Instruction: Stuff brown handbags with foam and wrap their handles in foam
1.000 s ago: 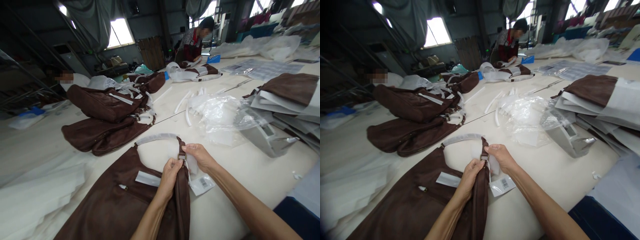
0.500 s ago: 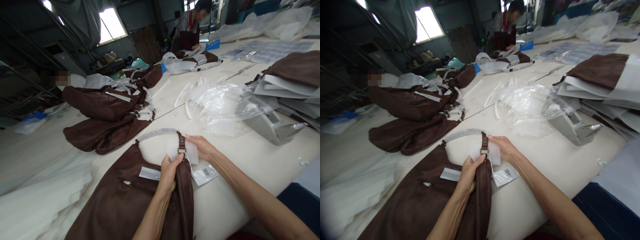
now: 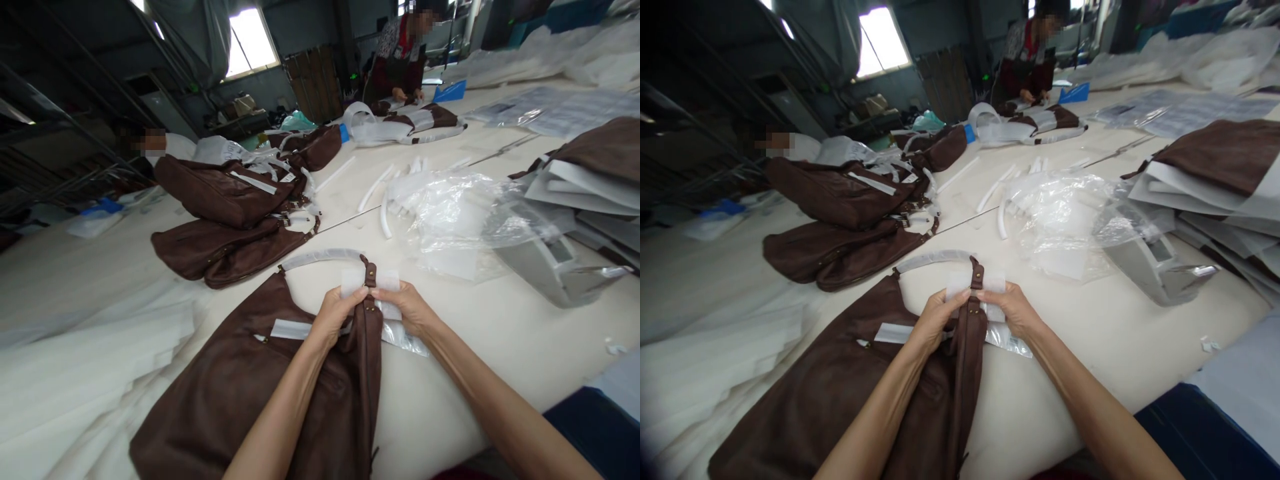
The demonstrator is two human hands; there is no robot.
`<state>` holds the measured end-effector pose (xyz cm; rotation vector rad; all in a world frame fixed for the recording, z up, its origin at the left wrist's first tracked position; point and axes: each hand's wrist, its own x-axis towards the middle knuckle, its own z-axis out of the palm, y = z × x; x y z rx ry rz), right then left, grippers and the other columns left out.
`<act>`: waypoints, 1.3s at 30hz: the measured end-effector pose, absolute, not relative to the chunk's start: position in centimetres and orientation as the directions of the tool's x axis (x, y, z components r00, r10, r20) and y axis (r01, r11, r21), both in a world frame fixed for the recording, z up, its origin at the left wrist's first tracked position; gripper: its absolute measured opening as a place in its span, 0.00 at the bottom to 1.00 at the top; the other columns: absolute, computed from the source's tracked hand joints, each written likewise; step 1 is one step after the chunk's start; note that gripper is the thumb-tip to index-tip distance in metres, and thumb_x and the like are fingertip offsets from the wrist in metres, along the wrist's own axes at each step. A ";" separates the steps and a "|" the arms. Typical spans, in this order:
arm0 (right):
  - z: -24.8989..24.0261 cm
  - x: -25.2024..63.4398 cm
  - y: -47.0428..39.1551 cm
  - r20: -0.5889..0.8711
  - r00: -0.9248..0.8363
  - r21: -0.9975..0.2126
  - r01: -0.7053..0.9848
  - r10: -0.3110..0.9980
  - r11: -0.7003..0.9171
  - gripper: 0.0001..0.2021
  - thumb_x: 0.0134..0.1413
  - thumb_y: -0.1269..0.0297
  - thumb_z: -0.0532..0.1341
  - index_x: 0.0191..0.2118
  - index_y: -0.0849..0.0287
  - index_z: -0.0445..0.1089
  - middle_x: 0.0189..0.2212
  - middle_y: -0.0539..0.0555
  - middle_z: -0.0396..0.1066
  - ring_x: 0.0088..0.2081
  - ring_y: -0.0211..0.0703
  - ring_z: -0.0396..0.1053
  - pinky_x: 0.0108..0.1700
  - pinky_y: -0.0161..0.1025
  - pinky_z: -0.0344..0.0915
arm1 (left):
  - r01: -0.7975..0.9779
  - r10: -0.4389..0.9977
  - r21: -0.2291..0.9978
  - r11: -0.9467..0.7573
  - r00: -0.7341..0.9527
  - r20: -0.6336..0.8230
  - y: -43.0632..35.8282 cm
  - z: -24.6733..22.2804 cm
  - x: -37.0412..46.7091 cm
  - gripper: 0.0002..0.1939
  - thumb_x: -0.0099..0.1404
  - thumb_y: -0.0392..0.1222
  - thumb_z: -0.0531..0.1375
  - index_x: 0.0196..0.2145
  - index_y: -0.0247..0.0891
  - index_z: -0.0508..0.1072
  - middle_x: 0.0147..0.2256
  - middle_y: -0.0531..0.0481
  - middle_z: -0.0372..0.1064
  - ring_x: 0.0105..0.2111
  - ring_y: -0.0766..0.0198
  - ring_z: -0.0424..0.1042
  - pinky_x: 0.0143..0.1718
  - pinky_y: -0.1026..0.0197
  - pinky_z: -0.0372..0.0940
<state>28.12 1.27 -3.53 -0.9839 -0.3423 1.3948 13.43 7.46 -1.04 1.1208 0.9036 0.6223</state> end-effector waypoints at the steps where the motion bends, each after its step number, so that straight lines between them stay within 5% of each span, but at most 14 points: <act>1: -3.6 28.0 1.3 -0.333 0.229 -0.747 -0.656 0.915 -0.108 0.20 0.26 0.62 0.78 0.32 0.61 0.79 0.29 0.53 0.79 0.29 0.44 0.73 0.37 0.41 0.68 | 0.019 0.797 0.941 0.337 0.526 -0.296 7.8 -0.9 13.7 0.23 0.49 0.52 0.73 0.37 0.31 0.80 0.32 0.44 0.78 0.31 0.58 0.74 0.36 0.60 0.67; 6: -4.0 27.9 0.9 -0.270 0.338 -0.794 -0.607 0.901 -0.010 0.19 0.33 0.59 0.77 0.34 0.62 0.79 0.30 0.54 0.79 0.31 0.45 0.74 0.38 0.41 0.69 | -0.002 0.797 0.951 0.308 0.547 -0.257 9.2 -0.3 15.1 0.20 0.43 0.48 0.75 0.30 0.31 0.79 0.29 0.45 0.77 0.27 0.61 0.72 0.33 0.61 0.66; 10: -4.1 28.4 0.1 -0.252 0.276 -0.675 -0.737 0.928 0.035 0.17 0.47 0.52 0.70 0.38 0.60 0.79 0.35 0.57 0.79 0.36 0.50 0.75 0.39 0.44 0.70 | -0.036 0.854 0.970 0.238 0.484 -0.192 9.6 -0.4 15.4 0.19 0.42 0.44 0.74 0.30 0.32 0.79 0.30 0.47 0.77 0.30 0.63 0.71 0.36 0.63 0.65; 15: -3.8 27.3 -0.1 -0.249 0.278 -0.645 -0.762 0.928 0.055 0.14 0.45 0.58 0.72 0.39 0.58 0.77 0.36 0.55 0.79 0.37 0.47 0.74 0.38 0.40 0.68 | -0.020 0.883 0.981 0.192 0.441 -0.163 9.2 -0.6 15.1 0.18 0.45 0.46 0.73 0.31 0.32 0.78 0.28 0.49 0.75 0.28 0.64 0.69 0.33 0.63 0.64; 28: -4.4 22.7 2.3 -0.288 0.432 -0.751 -0.656 0.854 0.078 0.22 0.46 0.42 0.69 0.33 0.57 0.69 0.27 0.50 0.70 0.31 0.43 0.66 0.34 0.38 0.64 | 0.038 0.914 0.998 0.052 0.400 -0.063 8.5 -2.2 14.6 0.14 0.54 0.49 0.68 0.28 0.35 0.73 0.24 0.56 0.65 0.27 0.67 0.61 0.30 0.66 0.59; 39: -4.8 21.6 3.2 -0.289 0.537 -0.819 -0.567 0.792 0.086 0.24 0.46 0.39 0.66 0.29 0.55 0.62 0.23 0.46 0.61 0.25 0.39 0.57 0.27 0.37 0.57 | -0.086 0.841 0.930 0.358 0.463 -0.281 9.9 -2.4 13.1 0.20 0.53 0.56 0.66 0.30 0.33 0.76 0.26 0.47 0.74 0.26 0.60 0.73 0.30 0.60 0.67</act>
